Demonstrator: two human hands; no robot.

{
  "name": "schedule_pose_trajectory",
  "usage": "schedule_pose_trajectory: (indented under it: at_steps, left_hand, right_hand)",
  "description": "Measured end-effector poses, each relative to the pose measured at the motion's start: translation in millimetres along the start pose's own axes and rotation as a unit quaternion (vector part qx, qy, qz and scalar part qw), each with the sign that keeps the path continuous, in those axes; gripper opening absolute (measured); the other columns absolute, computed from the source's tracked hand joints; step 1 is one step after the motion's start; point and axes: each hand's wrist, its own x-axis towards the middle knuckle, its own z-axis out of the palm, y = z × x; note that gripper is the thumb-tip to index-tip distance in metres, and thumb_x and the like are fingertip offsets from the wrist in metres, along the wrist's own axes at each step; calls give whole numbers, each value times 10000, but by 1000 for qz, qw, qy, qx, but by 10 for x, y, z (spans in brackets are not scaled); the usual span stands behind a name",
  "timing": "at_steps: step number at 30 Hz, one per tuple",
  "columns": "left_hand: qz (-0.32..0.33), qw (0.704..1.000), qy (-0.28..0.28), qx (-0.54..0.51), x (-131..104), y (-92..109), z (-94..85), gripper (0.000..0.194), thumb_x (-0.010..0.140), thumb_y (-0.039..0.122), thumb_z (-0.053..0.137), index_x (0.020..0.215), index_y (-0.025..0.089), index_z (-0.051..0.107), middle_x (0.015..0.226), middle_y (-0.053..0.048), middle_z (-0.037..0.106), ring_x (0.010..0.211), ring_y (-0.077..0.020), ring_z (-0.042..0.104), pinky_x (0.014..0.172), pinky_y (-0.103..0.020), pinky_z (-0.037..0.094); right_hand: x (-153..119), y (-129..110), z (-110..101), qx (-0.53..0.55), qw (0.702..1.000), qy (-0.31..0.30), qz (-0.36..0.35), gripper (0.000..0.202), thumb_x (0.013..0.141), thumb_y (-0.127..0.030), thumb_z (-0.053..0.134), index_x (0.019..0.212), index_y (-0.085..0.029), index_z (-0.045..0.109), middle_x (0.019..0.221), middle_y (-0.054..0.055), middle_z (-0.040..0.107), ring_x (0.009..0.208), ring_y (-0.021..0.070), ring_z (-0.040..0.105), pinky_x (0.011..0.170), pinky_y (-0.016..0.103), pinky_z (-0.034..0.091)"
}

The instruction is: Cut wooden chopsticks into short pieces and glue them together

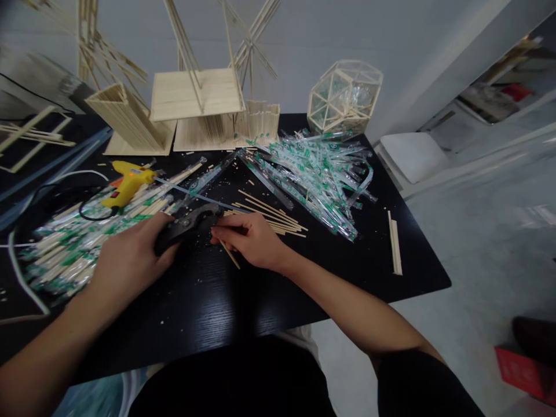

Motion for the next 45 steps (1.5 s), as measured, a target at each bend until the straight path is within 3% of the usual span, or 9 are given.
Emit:
schedule_pose_trajectory:
  at_steps: [14,19,22,26,30,32,38,42,45]
  left_hand:
    - [8,1000,15,-11,13,-17,50,324,909,376,494,1152,191,606,1058,-140,727,922,-340,708,687,-373,466]
    - [-36,999,-20,-29,26,-3,48,326,901,424,506,1092,201,647,849,-100,733,706,-302,686,600,-340,392]
    - [-57,989,-26,-133,65,26,33,346,902,499,506,982,211,680,709,-47,688,624,-249,644,597,-315,390]
    - [-103,936,-13,-335,87,92,17,426,873,611,576,769,212,682,631,-2,647,582,-175,577,582,-276,397]
    - [-127,864,-60,-484,40,193,18,397,848,582,656,772,198,717,453,55,492,436,-119,417,478,-258,315]
    - [-124,841,-76,-521,12,242,21,358,820,550,708,810,193,724,428,73,462,405,-102,376,445,-251,273]
    - [-120,799,-103,-580,-6,264,45,299,785,464,780,839,178,708,623,18,667,445,-76,425,430,-229,277]
    - [-125,747,-67,-650,14,190,74,264,764,380,815,910,186,712,664,21,653,482,-79,454,456,-229,322]
    - [-130,726,-16,-675,25,132,65,209,765,316,817,887,186,708,588,43,574,484,-84,450,479,-242,336]
  right_hand:
    - [2,-27,8,-14,1000,7,3,177,872,-308,710,805,-152,760,765,25,712,571,91,508,573,243,449]
    - [8,34,12,10,1000,13,14,211,847,-335,746,948,-155,787,794,34,729,583,96,519,576,254,455]
    - [4,29,13,22,1000,10,7,288,859,-322,741,1102,-170,769,797,19,726,577,91,527,582,252,473]
    - [7,28,14,55,999,1,0,438,874,-308,743,1292,-211,656,805,-7,730,584,98,585,599,253,523]
    - [19,61,26,91,996,3,4,359,867,-352,773,1156,-208,615,819,8,750,648,134,683,642,279,580]
    - [21,68,36,106,994,12,9,353,858,-368,788,1101,-214,585,834,13,760,682,147,714,664,287,598]
    - [21,43,37,129,990,53,23,335,853,-362,794,1023,-213,548,887,24,789,723,144,742,668,262,607]
    - [39,58,10,105,990,81,50,408,811,-348,829,1092,-209,567,898,35,791,766,173,760,579,237,585]
    - [49,90,-1,99,988,107,53,423,752,-338,874,1042,-194,602,919,46,790,781,177,764,713,308,641]
